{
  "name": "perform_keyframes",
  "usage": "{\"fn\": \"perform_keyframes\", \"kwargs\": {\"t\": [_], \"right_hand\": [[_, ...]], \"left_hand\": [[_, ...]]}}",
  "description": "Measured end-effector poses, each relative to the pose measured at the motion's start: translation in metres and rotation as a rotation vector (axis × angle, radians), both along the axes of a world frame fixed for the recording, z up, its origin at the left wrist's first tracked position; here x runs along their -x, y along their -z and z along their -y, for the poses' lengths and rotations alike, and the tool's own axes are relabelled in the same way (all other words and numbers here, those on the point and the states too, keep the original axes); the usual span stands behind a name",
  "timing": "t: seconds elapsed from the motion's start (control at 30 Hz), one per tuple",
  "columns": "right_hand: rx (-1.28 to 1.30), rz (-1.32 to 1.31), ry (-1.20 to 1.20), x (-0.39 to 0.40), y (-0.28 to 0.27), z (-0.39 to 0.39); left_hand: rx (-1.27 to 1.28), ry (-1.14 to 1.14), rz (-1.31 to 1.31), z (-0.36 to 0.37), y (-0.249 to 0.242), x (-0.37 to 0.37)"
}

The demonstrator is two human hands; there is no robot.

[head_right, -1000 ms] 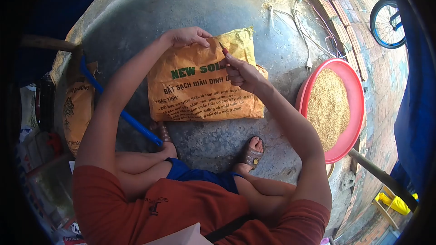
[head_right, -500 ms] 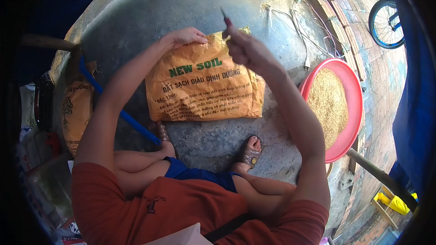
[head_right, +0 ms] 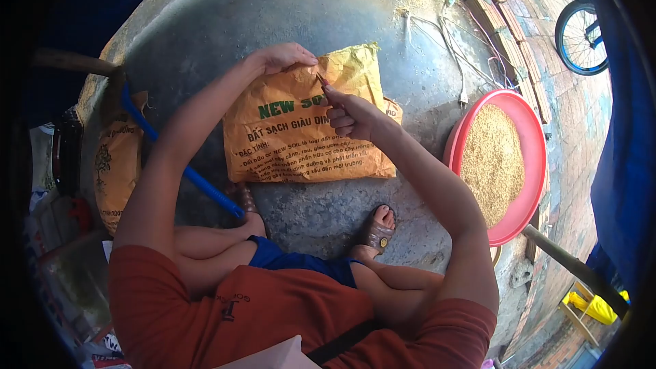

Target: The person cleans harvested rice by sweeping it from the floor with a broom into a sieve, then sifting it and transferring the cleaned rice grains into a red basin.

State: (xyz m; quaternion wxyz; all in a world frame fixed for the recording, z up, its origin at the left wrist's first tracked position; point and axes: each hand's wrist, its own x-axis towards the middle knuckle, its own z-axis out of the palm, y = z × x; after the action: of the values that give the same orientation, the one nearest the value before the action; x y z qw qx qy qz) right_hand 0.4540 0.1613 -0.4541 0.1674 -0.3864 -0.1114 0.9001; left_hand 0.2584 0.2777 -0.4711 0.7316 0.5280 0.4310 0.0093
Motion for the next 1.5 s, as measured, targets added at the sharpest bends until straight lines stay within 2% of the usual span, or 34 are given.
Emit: {"fn": "perform_keyframes", "kwargs": {"t": [0.23, 0.43, 0.5, 0.63, 0.7, 0.73, 0.8, 0.93, 1.1, 1.33, 1.4, 1.5], "right_hand": [[-0.031, -0.028, 0.036, 0.004, 0.002, 0.000], [-0.239, 0.070, -0.035, 0.012, -0.012, -0.013], [-0.286, 0.161, -0.010, 0.014, -0.021, -0.011], [-0.219, 0.079, 0.029, 0.002, -0.016, -0.009], [-0.140, 0.080, 0.046, -0.005, -0.015, -0.008], [-0.067, 0.080, 0.066, -0.007, -0.016, -0.008], [-0.071, 0.066, -0.002, -0.005, -0.017, 0.001], [-0.082, 0.005, -0.094, 0.007, -0.011, 0.007], [-0.070, -0.038, -0.060, 0.017, 0.003, 0.003], [-0.088, 0.044, -0.024, 0.028, 0.004, -0.001], [-0.103, 0.044, -0.027, 0.030, 0.005, -0.004], [-0.129, 0.075, -0.029, 0.035, 0.002, -0.004]], "left_hand": [[0.067, -0.025, 0.061, -0.002, 0.011, 0.002], [0.065, -0.075, 0.152, 0.000, 0.015, 0.002], [0.037, -0.022, 0.153, -0.002, 0.011, 0.004], [0.062, 0.023, 0.129, -0.005, -0.002, 0.007], [0.048, 0.095, -0.105, -0.008, -0.010, 0.012], [0.045, 0.095, -0.104, -0.009, -0.007, 0.017], [0.004, 0.148, 0.014, -0.009, -0.004, 0.026], [0.079, 0.148, 0.058, -0.009, 0.000, 0.025], [0.104, 0.134, 0.089, -0.012, 0.007, 0.028], [0.088, 0.109, 0.124, -0.008, 0.007, 0.029], [0.110, 0.032, 0.108, -0.003, 0.004, 0.028], [0.120, 0.095, 0.155, -0.009, 0.009, 0.030]]}}
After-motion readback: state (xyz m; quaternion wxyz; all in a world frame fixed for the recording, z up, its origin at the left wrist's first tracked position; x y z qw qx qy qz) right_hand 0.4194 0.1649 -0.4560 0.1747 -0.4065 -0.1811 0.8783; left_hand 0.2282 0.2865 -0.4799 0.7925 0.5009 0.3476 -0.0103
